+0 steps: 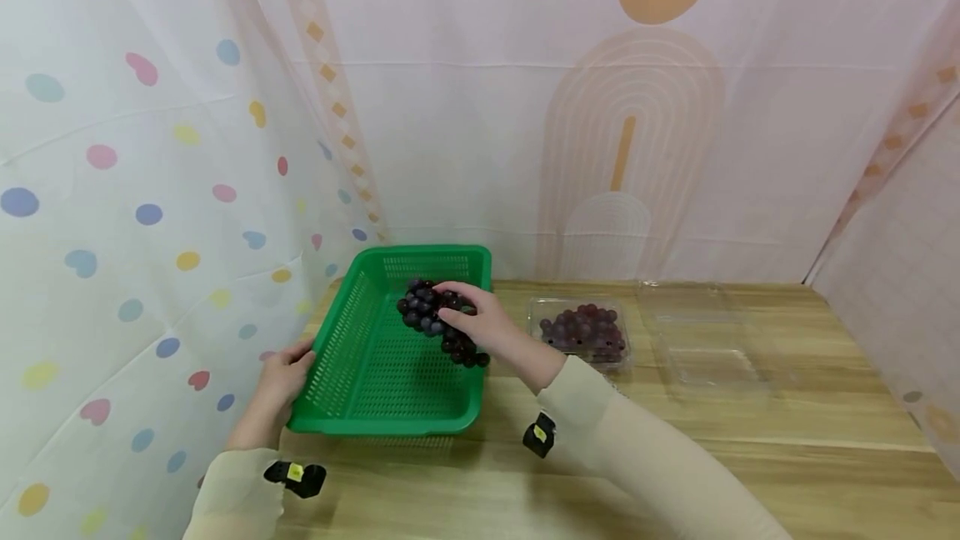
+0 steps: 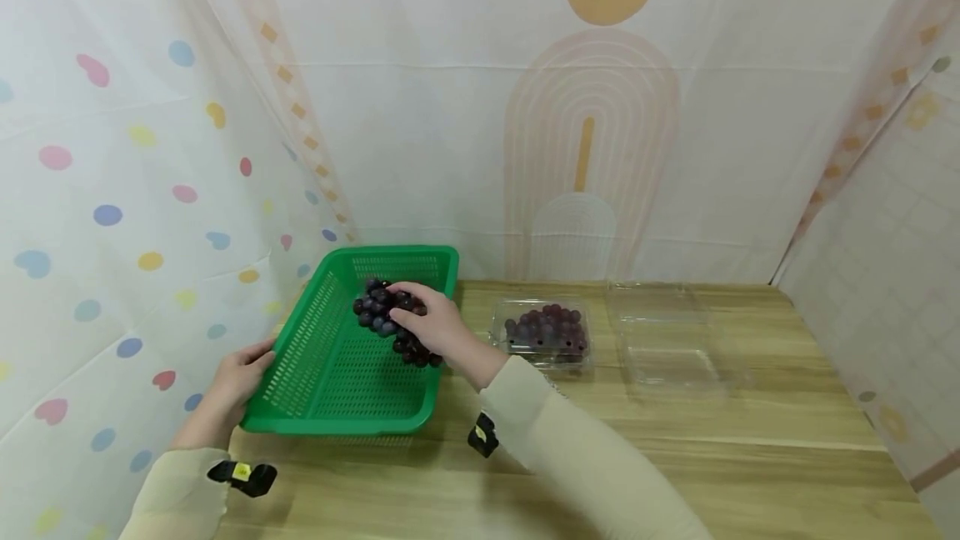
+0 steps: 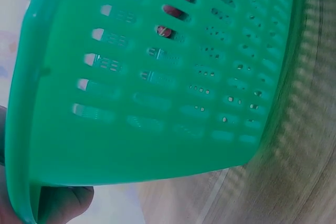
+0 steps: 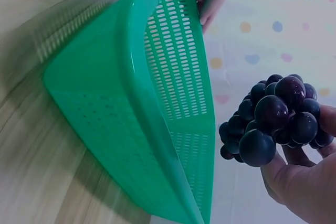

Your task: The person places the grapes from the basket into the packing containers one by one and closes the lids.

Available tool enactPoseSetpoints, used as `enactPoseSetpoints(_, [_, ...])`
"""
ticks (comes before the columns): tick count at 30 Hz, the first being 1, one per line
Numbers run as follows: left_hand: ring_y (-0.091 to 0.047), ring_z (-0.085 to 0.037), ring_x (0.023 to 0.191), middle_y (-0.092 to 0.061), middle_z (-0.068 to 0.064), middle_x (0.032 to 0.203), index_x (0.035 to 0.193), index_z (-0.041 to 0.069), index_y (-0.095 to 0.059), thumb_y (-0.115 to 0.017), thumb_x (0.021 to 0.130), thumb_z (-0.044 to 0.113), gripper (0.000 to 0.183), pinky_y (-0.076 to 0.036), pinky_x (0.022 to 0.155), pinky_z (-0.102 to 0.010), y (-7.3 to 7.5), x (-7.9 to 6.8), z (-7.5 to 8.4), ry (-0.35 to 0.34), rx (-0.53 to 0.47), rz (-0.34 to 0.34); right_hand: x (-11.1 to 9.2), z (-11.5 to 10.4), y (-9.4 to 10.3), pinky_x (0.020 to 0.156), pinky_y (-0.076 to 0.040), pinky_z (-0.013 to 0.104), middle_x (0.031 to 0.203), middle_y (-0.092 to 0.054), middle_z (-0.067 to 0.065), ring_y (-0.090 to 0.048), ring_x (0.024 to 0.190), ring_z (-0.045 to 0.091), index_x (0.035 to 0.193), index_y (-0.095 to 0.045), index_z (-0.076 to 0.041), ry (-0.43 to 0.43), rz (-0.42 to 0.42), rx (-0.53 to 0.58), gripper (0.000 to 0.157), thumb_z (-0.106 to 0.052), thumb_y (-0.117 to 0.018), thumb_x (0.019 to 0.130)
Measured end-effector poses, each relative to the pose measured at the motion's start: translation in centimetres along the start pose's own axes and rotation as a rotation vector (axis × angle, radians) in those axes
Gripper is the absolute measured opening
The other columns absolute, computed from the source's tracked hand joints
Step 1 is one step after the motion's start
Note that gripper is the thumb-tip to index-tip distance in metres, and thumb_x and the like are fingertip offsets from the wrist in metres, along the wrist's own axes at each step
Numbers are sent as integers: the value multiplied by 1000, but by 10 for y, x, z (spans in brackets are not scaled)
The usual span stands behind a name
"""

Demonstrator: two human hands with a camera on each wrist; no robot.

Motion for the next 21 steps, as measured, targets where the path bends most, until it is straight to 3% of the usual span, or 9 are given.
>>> enactPoseSetpoints(7, [-54,-9,80,-40,-27,137,149,4,-28,-32,103,25,50,-48,67,-26,4,-1,-1,8,9,-6,-11,0,18,96,-45,43,147,-38,4,-50,121,26,136,-51,-22,-13,6,9,39,-21,-55,97])
enactPoseSetpoints(13, [-54,-15,89,-36,-27,141,149,5,-26,-31,104,28,51,-47,69,-27,7,-3,-2,20,29,-4,-18,0,36,93,-47,45,144,-43,5,-52,119,27,137,-51,-22,54,29,-112,40,-24,-55,97])
enactPoseSetpoints(21, [-54,-15,89,-36,-27,141,150,5,-25,-30,104,28,51,-47,69,-28,5,-5,-1,21,18,-11,-29,15,65,95,-45,48,142,-47,3,-48,123,27,134,-54,-25,121,95,-234,39,-29,-57,96])
Point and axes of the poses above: each hand's wrist, its own x-axis towards the middle knuckle, its own y-axis out of the back of the hand, z = x × y, the point moved 3 cm from there along x, towards the middle knuckle
